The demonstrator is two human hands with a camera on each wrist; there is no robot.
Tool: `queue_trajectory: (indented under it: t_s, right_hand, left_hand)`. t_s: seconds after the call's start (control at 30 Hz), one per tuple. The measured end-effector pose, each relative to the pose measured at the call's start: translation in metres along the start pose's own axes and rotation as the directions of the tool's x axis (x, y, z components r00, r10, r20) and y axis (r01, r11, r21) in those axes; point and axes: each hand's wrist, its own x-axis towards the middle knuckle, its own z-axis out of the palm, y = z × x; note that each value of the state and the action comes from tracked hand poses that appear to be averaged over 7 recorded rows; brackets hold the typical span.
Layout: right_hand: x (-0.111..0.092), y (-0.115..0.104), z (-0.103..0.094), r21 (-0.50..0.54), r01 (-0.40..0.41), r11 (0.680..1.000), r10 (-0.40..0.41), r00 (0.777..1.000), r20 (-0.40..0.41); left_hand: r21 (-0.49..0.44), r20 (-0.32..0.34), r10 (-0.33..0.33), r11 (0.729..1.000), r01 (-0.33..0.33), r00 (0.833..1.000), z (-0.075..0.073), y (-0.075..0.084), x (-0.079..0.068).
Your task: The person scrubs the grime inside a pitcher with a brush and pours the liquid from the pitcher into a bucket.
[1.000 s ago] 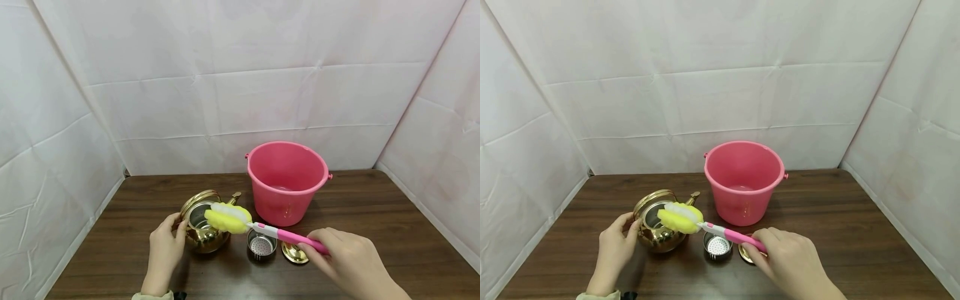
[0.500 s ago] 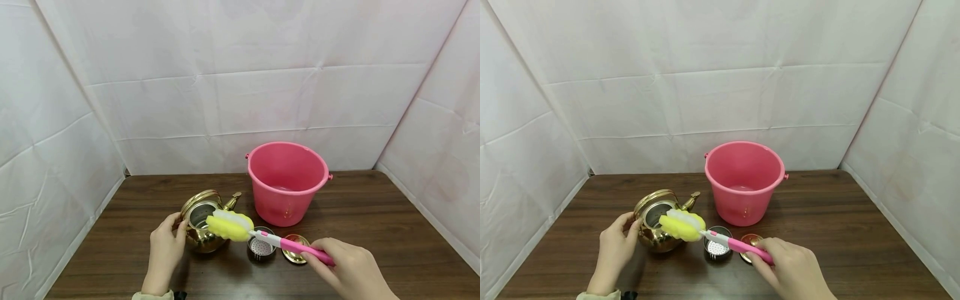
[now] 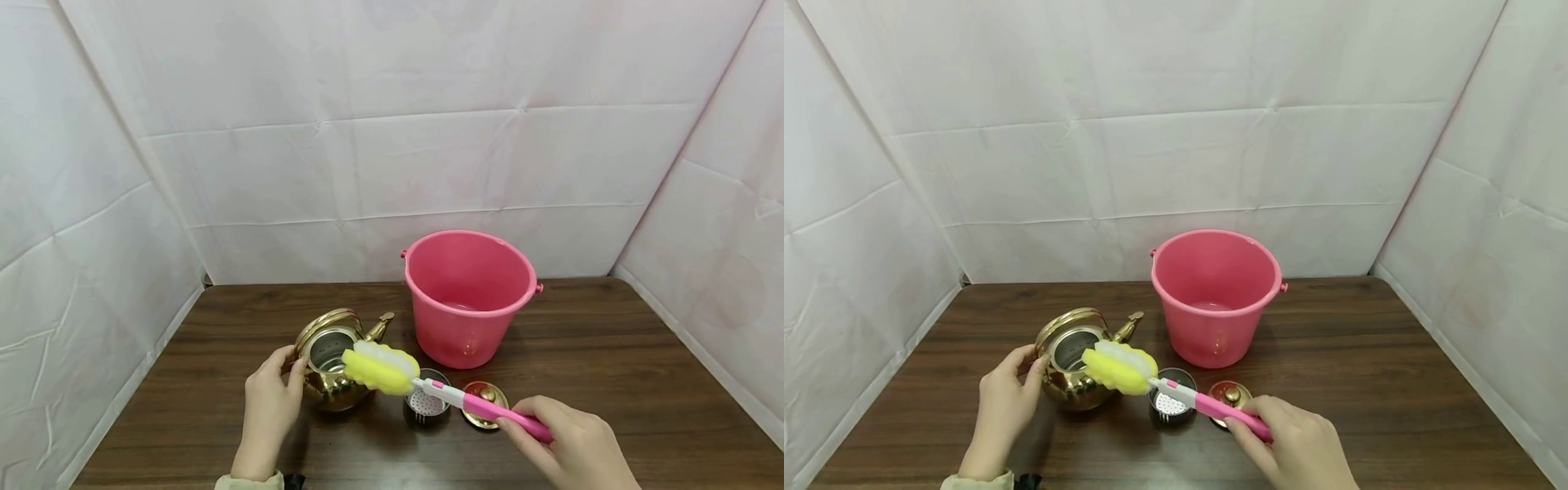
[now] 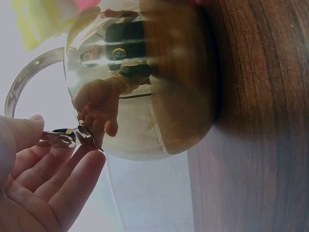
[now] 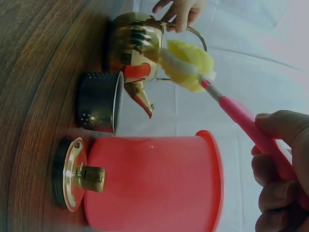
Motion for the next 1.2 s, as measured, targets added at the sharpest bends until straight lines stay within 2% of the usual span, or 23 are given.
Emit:
queue_trajectory:
  t_s: [0.13, 0.23, 0.33, 0.43, 0.6, 1.03, 1.13, 1.2]
  right_hand:
    - [-0.003, 0.000, 0.000, 0.012, -0.026, 1.000, 0.026, 1.000, 0.013]
    - [-0.006, -0.003, -0.002, 0.001, -0.092, 0.996, 0.092, 0.995, 0.041]
    - [-0.009, -0.007, -0.004, -0.016, -0.184, 0.983, 0.184, 0.980, 0.072]
    - [-0.013, -0.008, -0.005, -0.028, -0.239, 0.971, 0.240, 0.967, 0.080]
    - [-0.019, -0.007, -0.004, -0.064, -0.251, 0.966, 0.255, 0.965, 0.064]
    - [-0.028, -0.011, -0.004, -0.108, -0.405, 0.908, 0.416, 0.902, 0.112]
    - [-0.031, -0.012, -0.003, -0.131, -0.442, 0.888, 0.457, 0.881, 0.123]
    - [-0.033, -0.013, -0.003, -0.140, -0.482, 0.865, 0.500, 0.854, 0.147]
  left_hand:
    - [-0.002, 0.006, -0.008, 1.000, 0.008, 1.000, -0.001, 0.000, 0.000]
    - [0.002, 0.007, -0.008, 1.000, 0.008, 1.000, 0.000, 0.000, 0.000]
    - [0.000, 0.004, 0.001, 1.000, -0.001, 1.000, 0.000, 0.000, 0.001]
    - [-0.003, 0.000, 0.009, 1.000, -0.009, 1.000, 0.000, 0.000, 0.000]
    - [-0.001, -0.003, 0.012, 1.000, -0.012, 1.000, 0.001, -0.001, 0.001]
    - [-0.002, 0.021, -0.023, 1.000, 0.023, 1.000, -0.001, -0.001, 0.001]
    - [-0.003, 0.028, -0.031, 1.000, 0.032, 0.999, -0.001, -0.001, 0.001]
    - [-0.004, 0.030, -0.033, 0.999, 0.033, 0.999, -0.001, -0.001, 0.001]
